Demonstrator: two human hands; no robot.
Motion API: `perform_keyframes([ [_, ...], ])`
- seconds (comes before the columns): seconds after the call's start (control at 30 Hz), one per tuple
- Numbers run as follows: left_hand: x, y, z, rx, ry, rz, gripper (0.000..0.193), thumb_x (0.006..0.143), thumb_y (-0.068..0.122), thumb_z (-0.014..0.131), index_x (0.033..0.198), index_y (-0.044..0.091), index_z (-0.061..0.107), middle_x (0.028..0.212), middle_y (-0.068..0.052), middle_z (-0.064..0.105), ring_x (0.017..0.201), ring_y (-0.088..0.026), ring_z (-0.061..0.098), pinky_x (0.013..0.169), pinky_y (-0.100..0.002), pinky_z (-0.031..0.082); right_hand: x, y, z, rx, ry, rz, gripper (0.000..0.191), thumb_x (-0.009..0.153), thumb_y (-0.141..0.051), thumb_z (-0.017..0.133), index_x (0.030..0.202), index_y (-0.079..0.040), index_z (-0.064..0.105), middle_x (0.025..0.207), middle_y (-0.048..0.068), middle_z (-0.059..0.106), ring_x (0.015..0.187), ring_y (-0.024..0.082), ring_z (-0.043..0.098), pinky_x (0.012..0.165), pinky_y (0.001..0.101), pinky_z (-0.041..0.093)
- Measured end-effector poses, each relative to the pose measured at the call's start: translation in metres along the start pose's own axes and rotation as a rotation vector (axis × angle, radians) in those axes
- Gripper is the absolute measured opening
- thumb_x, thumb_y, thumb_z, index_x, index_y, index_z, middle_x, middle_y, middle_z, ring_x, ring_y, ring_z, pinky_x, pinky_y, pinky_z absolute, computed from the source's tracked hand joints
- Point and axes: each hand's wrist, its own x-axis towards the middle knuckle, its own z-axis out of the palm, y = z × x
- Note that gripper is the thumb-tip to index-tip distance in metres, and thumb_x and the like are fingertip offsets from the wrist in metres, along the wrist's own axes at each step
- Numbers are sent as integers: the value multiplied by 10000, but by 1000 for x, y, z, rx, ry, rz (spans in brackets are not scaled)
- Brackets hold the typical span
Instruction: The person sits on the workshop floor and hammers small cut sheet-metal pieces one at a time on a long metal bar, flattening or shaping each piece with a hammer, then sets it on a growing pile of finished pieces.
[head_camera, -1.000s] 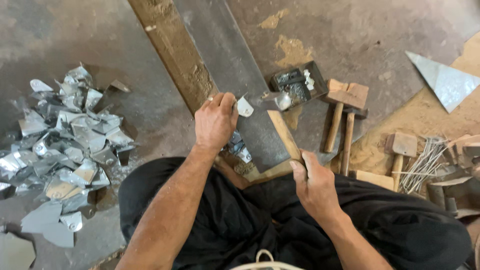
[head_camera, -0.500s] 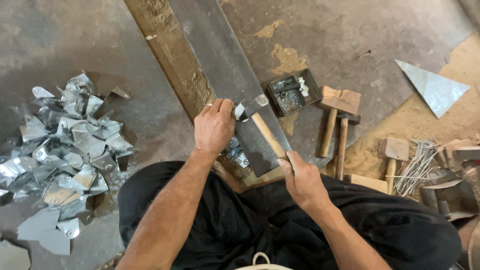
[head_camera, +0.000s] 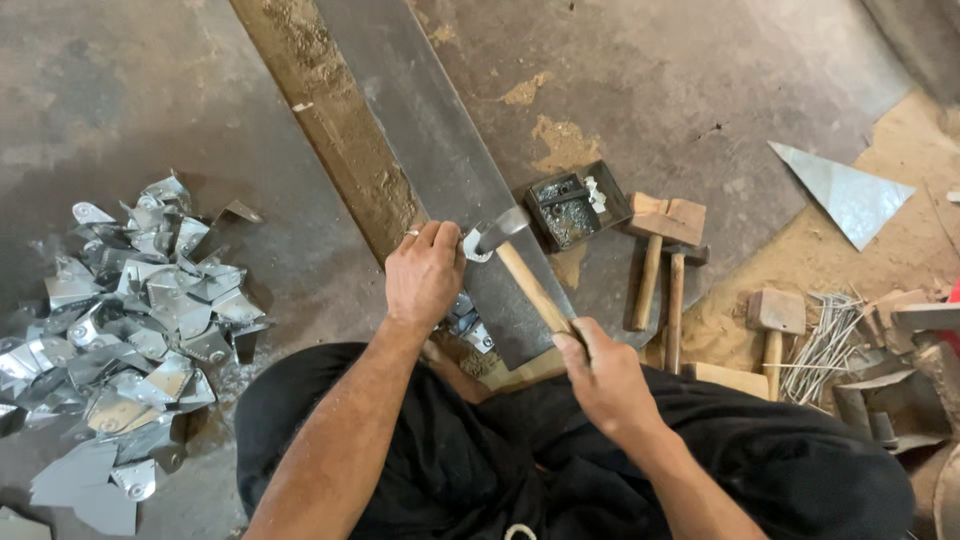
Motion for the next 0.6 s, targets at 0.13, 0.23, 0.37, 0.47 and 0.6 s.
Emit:
perform_keyframes([
  [0.13,-3,0,-2,-24,-47,4,180,810,86,718,925,83,579,887,-93,642,850,-344,667,698,-442,564,-10,-9,-19,232,-75,25,148,995,-157,651,1038,-16,668,645,32,542,513,157,461,464,335,357],
  [0.23,-2,-1,-1,-14,-24,11,163,858,106,721,918,88,570,888,-90,639,843,-335,664,701,-443,560,-21,-23,-26,7,223,-295,119,974,-122,632,1041,-29,660,672,-31,582,552,101,560,518,258,440],
  [0.37,-2,-1,0,-28,-7,-1,152,872,103,715,922,93,571,893,-94,639,833,-339,662,690,-452,550,-31,-30,-13,405,526,-523,156,1034,-139,517,1108,-23,591,714,-2,580,528,111,493,510,234,428],
  [0.47,-5,-1,0,-37,0,32,153,859,96,709,932,91,574,900,-92,641,850,-351,663,701,-453,552,-12,-18,8,38,463,-752,211,1175,-217,512,997,-107,534,814,82,561,683,212,541,699,329,465],
  [0.6,-4,-5,3,-18,-7,-20,156,852,106,717,981,108,629,908,-105,654,810,-362,658,696,-462,552,2,14,11,-159,-107,64,281,1052,-283,556,1026,-3,553,639,59,542,587,167,436,566,367,408],
])
